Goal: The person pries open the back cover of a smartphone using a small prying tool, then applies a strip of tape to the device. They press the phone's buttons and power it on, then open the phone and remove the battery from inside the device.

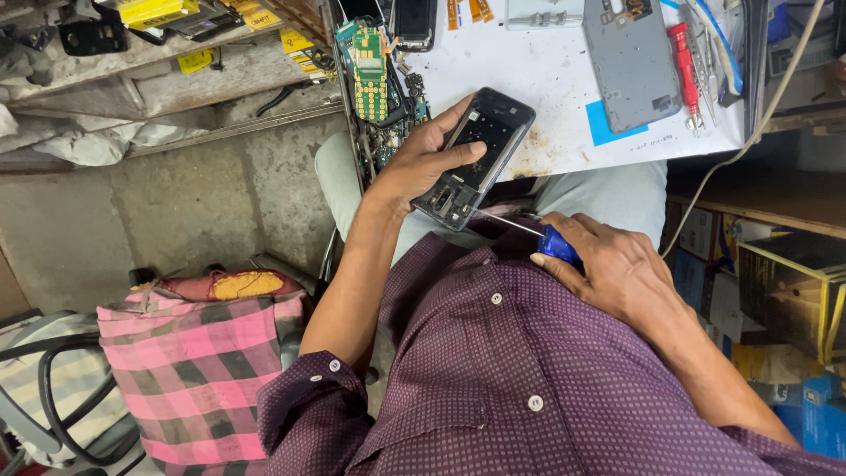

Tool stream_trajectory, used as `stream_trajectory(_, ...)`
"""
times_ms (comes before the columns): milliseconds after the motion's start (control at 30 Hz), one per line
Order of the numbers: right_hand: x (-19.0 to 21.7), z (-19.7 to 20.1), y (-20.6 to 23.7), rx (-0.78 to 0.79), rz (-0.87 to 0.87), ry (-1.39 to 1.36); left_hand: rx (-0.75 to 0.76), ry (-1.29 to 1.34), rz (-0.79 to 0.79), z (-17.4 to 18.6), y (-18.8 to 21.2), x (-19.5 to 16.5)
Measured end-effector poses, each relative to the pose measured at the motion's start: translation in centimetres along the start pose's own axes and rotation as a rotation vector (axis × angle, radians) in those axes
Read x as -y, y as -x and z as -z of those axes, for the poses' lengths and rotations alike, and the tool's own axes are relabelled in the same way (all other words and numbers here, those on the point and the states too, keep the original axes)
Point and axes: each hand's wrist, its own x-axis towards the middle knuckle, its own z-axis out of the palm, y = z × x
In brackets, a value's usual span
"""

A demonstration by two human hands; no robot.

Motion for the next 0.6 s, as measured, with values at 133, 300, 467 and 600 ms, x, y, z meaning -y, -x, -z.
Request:
stream_trajectory(133,0.1,0.15,0.1,-0.019,0.078,0.013,0.008,0.029,0.008,-0.01,0.07,-0.24)
stream_trajectory(300,0.15,0.21,0.12,0.01,0.003,0.015,-0.006,0.007,0.004,-0.11,0.17,-0.3)
stream_trajectory(467,0.19,0.2,0.26,-0.015,0.02,0.029,-0.004,-0.001,0.005,-0.03,0.22,-0.3)
stream_trajectory(600,0.21,0.17,0.38,0.004,0.022,0.049,-0.002,0.011,-0.008,0.16,0.19,-0.04)
